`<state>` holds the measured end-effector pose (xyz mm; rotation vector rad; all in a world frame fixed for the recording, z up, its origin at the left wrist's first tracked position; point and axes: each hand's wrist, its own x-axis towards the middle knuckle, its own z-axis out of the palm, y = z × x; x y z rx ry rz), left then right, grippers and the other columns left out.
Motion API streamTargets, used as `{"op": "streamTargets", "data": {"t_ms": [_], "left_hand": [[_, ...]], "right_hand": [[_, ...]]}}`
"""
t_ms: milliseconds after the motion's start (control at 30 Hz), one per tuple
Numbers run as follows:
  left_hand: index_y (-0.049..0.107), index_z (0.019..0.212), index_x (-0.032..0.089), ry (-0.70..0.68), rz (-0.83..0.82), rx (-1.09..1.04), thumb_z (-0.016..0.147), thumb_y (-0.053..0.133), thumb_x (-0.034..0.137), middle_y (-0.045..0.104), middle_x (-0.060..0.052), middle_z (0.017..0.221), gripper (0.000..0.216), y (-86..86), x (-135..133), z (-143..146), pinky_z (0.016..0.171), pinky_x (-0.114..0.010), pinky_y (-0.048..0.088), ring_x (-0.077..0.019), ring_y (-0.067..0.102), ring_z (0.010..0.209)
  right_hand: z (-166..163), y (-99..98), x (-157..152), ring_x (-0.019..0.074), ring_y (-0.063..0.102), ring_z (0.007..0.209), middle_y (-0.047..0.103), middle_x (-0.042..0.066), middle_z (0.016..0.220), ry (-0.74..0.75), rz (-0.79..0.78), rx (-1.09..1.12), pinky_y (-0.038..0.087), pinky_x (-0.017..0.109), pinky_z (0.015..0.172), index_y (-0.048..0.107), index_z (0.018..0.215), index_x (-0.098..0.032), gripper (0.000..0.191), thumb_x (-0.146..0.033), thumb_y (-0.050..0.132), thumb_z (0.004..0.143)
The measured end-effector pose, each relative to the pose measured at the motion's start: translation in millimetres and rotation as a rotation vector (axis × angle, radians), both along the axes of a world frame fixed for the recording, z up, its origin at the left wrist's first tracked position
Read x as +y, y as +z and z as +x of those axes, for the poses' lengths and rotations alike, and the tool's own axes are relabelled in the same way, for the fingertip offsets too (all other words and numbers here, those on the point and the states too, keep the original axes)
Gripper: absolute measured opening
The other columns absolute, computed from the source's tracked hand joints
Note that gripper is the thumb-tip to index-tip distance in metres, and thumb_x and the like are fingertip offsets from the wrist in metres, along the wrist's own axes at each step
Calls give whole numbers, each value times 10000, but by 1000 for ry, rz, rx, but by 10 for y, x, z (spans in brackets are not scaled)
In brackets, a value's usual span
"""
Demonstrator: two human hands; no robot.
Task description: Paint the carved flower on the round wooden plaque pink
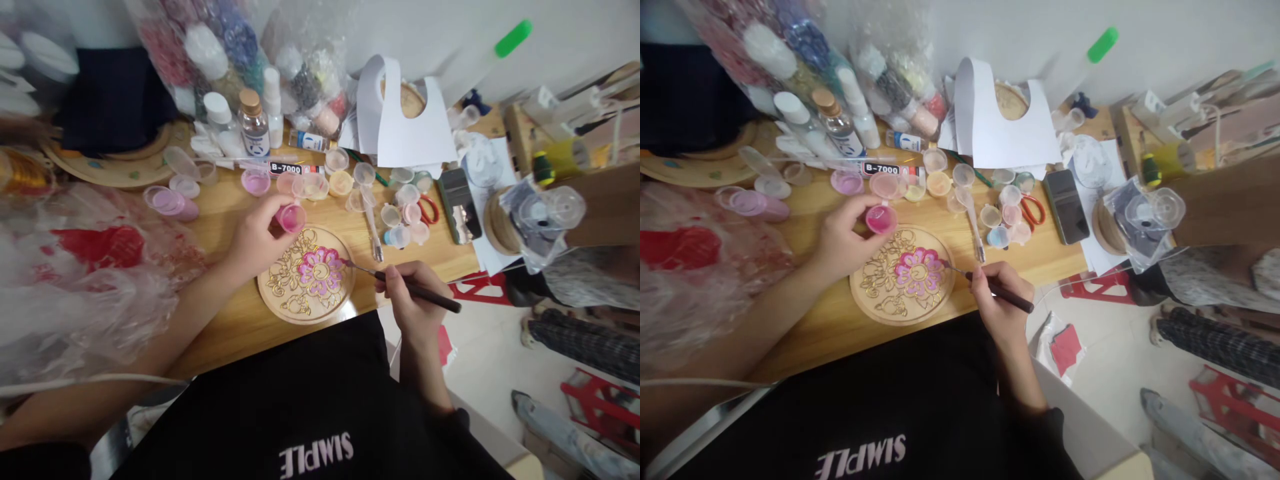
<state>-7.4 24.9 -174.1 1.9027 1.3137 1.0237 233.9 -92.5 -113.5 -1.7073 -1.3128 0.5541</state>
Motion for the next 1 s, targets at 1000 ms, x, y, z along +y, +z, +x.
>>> {"op": "streamTargets", "data": {"t_ms": [1000], "left_hand": [[699, 1082, 194, -34, 55, -44, 870, 728, 208, 771, -30, 1008, 215, -51, 5, -13, 797, -288, 611, -180, 718, 880]], "right_hand": [[-49, 49, 50, 139, 671, 452, 735, -15, 554, 17, 18, 19, 517, 231, 446, 693, 685, -225, 288, -364, 767, 926]]}}
